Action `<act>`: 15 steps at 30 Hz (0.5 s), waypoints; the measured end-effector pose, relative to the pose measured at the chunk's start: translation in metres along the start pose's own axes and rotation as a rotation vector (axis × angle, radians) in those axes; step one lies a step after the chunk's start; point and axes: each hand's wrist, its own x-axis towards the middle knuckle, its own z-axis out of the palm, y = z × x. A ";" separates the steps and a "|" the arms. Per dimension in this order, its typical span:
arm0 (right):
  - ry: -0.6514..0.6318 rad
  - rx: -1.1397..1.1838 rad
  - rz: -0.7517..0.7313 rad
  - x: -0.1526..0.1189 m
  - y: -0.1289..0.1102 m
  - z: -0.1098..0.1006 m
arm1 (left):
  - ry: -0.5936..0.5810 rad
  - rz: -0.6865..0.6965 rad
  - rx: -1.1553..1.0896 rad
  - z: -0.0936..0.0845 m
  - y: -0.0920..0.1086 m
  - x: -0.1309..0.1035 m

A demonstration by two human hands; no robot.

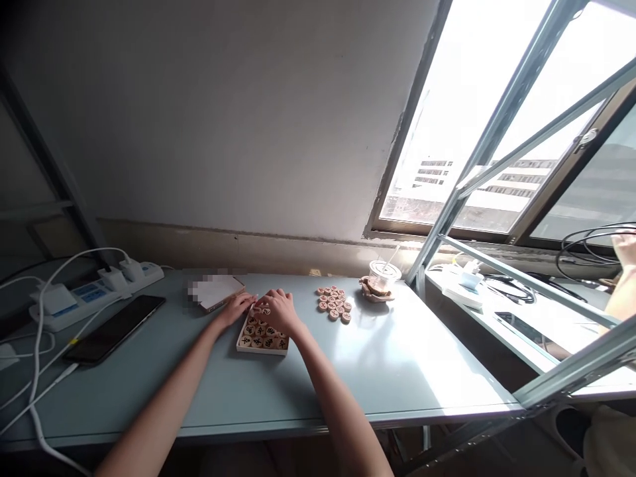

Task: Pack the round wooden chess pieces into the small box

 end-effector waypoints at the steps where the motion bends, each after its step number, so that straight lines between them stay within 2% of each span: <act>1: 0.003 0.016 -0.002 0.000 0.003 0.001 | -0.010 0.006 -0.006 -0.001 0.002 0.000; 4: 0.059 0.055 0.040 -0.008 0.020 -0.006 | -0.079 -0.002 -0.043 -0.004 0.008 -0.003; 8: 0.138 -0.106 0.316 -0.026 0.059 -0.026 | -0.239 -0.076 -0.084 -0.011 0.016 -0.009; 11: 0.017 -0.276 0.532 -0.039 0.085 -0.033 | -0.274 -0.114 -0.104 -0.012 0.018 -0.011; 13: -0.057 -0.304 0.583 -0.043 0.093 -0.033 | -0.257 -0.123 -0.108 -0.011 0.017 -0.011; 15: -0.078 -0.288 0.570 -0.044 0.094 -0.031 | -0.230 -0.116 -0.094 -0.009 0.016 -0.009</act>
